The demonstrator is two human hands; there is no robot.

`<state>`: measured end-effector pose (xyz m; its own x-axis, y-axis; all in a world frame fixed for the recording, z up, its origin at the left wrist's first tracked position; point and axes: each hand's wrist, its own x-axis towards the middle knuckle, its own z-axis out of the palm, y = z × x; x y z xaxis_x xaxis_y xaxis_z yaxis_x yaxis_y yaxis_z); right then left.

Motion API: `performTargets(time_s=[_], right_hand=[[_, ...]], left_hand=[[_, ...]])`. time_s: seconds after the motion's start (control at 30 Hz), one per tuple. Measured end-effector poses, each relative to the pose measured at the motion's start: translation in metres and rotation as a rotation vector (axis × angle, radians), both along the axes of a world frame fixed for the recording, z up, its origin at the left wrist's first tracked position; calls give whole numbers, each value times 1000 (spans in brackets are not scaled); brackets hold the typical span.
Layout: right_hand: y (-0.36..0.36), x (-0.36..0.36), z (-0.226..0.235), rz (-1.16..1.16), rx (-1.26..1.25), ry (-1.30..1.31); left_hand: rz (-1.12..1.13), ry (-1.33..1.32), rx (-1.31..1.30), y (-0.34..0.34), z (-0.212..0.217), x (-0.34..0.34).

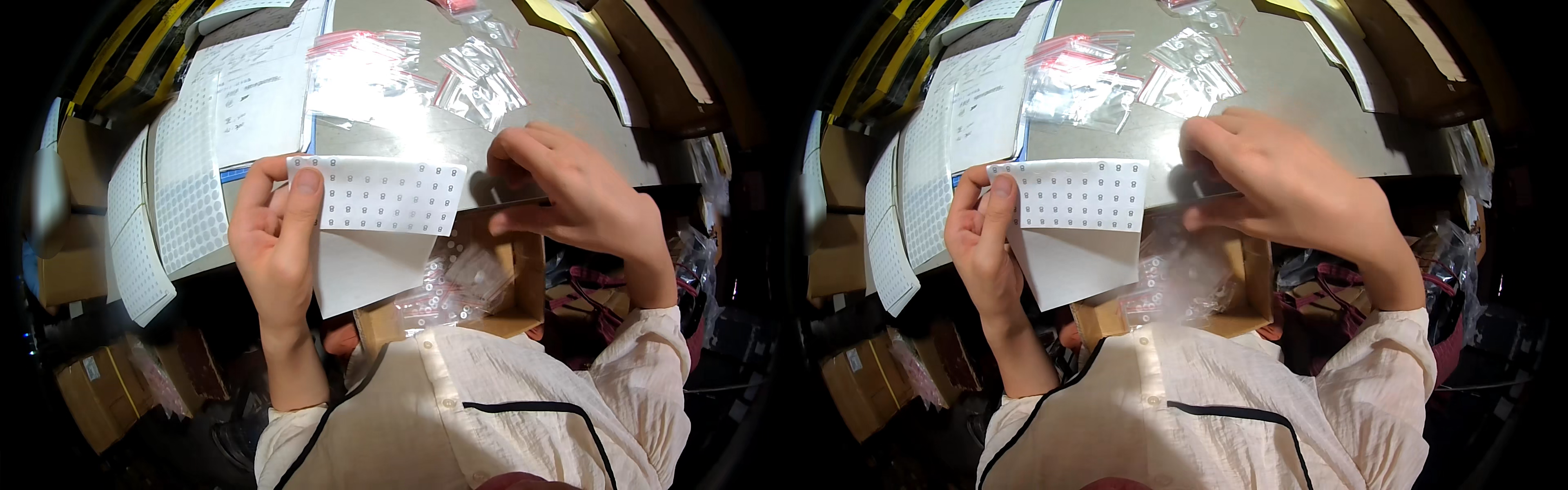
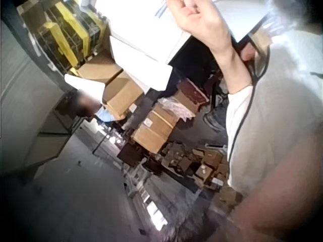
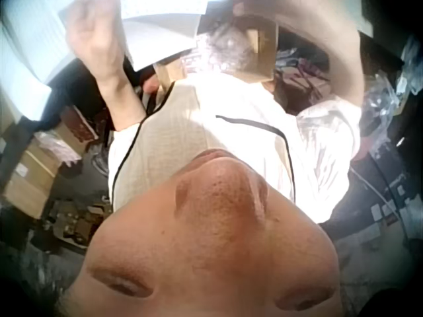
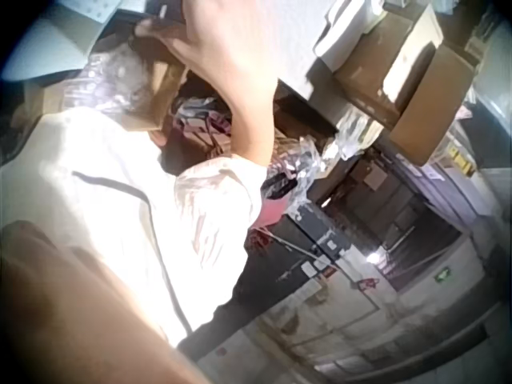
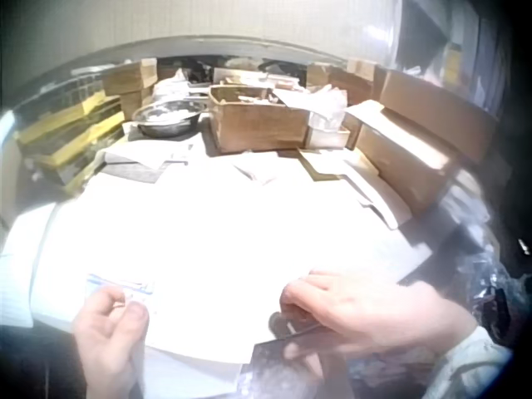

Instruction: The person peels small circular stickers from sheets and places them into small plastic bags on a cluttered table. The person handles multiple sticker sheets and bags, organizing the items by hand.

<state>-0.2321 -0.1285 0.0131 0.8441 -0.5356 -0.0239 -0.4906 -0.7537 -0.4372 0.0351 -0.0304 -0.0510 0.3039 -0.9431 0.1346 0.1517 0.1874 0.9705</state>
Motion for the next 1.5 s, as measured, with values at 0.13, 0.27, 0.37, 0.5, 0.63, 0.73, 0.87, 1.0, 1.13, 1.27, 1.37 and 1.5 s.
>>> performTargets(time_s=[0.13,0.27,0.37,0.5,0.63,0.73,0.87,1.0,1.13,1.27,1.37,1.5], right_hand=[[-5,16,-12,-60,17,-396],[3,47,-5,9,-90,-440],[8,63,-8,26,-111,-460],[11,69,-14,20,-216,-479],[22,72,-27,-2,-562,-470],[32,72,-34,56,-731,-473],[35,63,-27,122,-642,-542],[-12,34,-26,-149,-391,-497],[-24,16,-49,-114,-102,-409],[-27,-11,-41,94,200,-458],[-15,-7,-38,-331,484,-643],[-17,5,-29,-465,407,-454]], left_hand=[[-7,-5,46,-3,2,-5],[-48,-101,48,-2,2,-17],[-27,-201,35,-1,-1,-23],[-55,-244,66,2,2,-28],[-32,-159,58,0,-1,-31],[-58,-158,53,-1,-4,-26],[-25,-139,105,-4,-1,-22],[-60,-75,80,-4,2,-17],[-96,-105,71,-4,-1,-12],[-96,-106,76,-2,1,-11],[-105,-96,66,-4,2,-13],[-119,-80,60,-4,-1,-9]])
